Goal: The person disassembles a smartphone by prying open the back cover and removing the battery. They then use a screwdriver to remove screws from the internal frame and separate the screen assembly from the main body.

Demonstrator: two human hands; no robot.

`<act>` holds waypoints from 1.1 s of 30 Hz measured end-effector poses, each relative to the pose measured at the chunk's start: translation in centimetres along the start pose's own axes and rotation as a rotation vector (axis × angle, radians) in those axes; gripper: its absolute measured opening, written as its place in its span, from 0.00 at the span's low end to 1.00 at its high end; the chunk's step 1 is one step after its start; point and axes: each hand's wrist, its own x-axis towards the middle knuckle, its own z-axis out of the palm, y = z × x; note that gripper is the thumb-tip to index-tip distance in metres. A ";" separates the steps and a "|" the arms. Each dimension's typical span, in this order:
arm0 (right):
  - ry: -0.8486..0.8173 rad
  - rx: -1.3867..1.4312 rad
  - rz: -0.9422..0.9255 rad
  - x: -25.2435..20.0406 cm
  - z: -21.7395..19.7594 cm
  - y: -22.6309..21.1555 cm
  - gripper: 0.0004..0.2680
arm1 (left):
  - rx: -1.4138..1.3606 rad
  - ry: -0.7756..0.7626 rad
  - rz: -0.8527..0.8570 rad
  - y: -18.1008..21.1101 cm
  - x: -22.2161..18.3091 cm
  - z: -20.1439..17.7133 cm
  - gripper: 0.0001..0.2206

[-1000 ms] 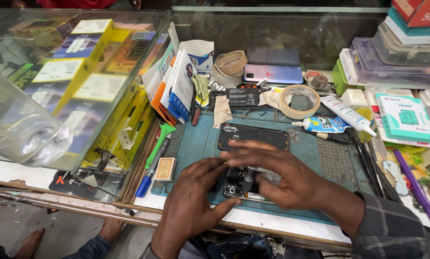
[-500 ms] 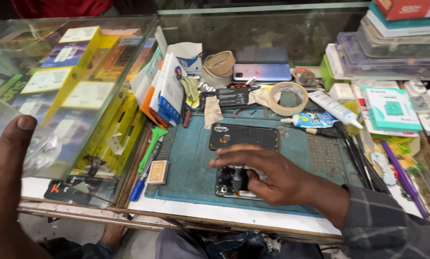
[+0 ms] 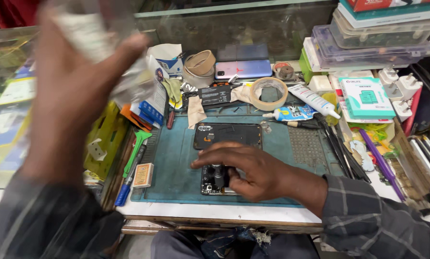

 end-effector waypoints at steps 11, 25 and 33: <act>0.019 0.019 0.025 -0.4 -0.9 0.2 0.18 | 0.180 -0.134 0.160 -2.3 9.7 23.2 0.41; 0.084 -0.001 -0.054 -0.2 -1.0 0.7 0.18 | 0.324 -0.388 -0.138 -8.8 7.7 28.5 0.47; 0.033 -0.048 0.048 0.0 -0.5 0.4 0.18 | 0.202 -0.264 0.149 1.7 6.9 18.0 0.24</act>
